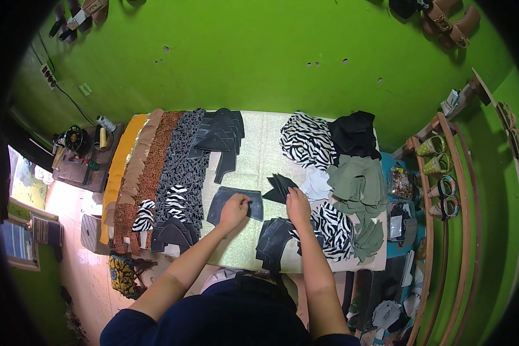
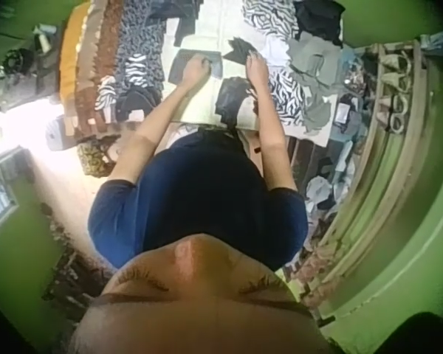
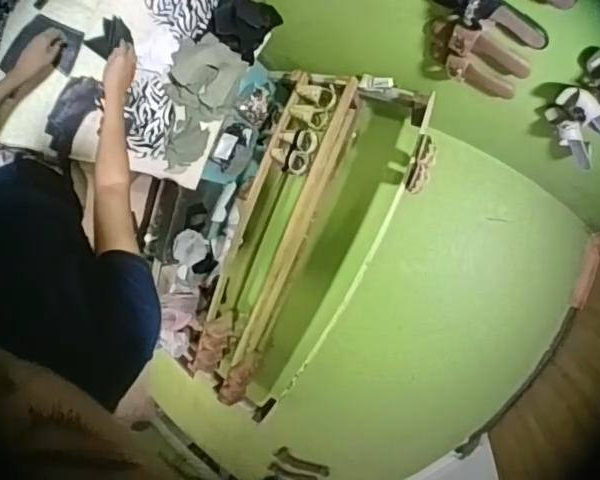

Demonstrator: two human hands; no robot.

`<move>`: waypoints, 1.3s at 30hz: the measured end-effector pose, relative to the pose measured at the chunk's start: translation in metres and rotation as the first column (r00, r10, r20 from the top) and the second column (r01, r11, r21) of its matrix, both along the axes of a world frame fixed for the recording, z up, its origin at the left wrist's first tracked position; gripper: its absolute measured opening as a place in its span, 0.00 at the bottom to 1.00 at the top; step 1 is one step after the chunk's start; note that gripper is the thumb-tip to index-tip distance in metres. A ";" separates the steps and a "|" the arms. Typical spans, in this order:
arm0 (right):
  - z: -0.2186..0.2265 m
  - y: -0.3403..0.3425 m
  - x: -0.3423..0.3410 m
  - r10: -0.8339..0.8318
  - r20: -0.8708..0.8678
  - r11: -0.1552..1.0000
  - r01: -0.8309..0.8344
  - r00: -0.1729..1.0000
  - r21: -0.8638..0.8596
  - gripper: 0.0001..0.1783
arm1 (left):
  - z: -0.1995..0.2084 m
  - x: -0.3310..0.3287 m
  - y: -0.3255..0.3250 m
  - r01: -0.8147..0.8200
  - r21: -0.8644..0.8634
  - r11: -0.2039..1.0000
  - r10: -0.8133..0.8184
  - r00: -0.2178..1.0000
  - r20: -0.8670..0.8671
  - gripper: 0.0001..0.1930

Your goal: Organizing and stacking various patterned shoe upper components on a workbench in preparation for manufacturing.

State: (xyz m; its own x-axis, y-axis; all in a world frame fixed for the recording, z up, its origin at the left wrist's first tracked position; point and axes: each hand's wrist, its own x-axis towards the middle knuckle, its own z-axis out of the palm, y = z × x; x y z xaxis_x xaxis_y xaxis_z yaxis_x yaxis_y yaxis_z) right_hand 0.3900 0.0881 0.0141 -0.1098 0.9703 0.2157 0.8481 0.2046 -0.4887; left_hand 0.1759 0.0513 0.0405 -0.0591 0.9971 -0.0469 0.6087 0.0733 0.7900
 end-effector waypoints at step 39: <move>-0.009 -0.030 -0.134 -0.099 0.130 0.995 0.098 0.987 0.009 0.19 | -0.029 -0.080 0.001 -0.118 0.039 0.992 0.124 0.923 -0.365 0.25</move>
State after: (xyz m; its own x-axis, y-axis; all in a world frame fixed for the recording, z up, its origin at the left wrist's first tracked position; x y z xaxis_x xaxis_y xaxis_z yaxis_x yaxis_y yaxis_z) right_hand 0.2560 0.0586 0.0051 -0.0413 0.9771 0.2086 0.9207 0.1183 -0.3720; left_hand 0.0957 0.0519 0.0112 -0.1890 0.9818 0.0165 0.8428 0.1536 0.5159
